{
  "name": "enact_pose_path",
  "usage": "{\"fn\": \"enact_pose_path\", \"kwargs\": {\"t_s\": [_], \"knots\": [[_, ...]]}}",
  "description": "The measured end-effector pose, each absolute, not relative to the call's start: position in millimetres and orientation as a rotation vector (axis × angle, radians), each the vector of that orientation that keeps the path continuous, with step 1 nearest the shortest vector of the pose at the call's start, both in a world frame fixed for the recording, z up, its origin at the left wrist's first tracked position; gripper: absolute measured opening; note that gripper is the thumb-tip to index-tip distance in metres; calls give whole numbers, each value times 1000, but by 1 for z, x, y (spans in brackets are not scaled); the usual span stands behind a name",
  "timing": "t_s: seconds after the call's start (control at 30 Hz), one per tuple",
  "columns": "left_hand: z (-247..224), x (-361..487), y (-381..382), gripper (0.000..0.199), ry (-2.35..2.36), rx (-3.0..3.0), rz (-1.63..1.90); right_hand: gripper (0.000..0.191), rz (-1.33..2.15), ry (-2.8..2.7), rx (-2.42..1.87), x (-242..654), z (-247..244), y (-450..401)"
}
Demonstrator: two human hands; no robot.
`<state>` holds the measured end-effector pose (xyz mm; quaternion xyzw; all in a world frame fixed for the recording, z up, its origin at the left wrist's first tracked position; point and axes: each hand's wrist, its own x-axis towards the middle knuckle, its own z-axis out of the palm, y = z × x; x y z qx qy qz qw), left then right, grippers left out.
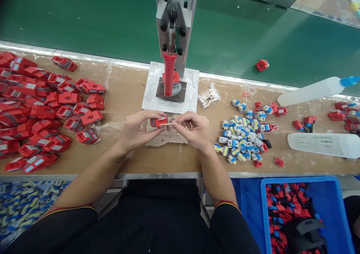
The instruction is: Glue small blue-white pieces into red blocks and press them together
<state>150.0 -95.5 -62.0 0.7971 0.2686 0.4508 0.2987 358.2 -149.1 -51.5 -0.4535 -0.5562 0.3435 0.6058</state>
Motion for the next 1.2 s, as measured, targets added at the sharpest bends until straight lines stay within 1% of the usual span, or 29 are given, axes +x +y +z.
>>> {"fn": "enact_pose_path", "kwargs": {"t_s": [0.23, 0.63, 0.8, 0.87, 1.0, 1.07, 1.13, 1.2], "knots": [[-62, 149, -94, 24, 726, 2146, 1188, 18, 757, -1298, -1158, 362, -51, -150], [-61, 147, -93, 23, 736, 2163, 1196, 10, 692, -1353, -1153, 365, -51, -150], [-59, 147, -93, 22, 750, 2162, 1179, 18, 619, -1309, -1201, 378, -46, -149], [-58, 146, -93, 21, 755, 2160, 1185, 17, 601, -1389, -1255, 387, -44, -148], [-57, 146, -91, 20, 779, 2151, 1208, 8, 647, -1750, -1373, 392, -46, -144], [-57, 146, -91, 19, 799, 2143, 1219, 8, 674, -1898, -1369, 388, -48, -141], [-57, 145, -90, 19, 808, 2136, 1226, 3, 707, -1970, -1340, 388, -49, -140], [-57, 143, -90, 20, 818, 2117, 1223, 16, 696, -1921, -1307, 399, -46, -141]]}}
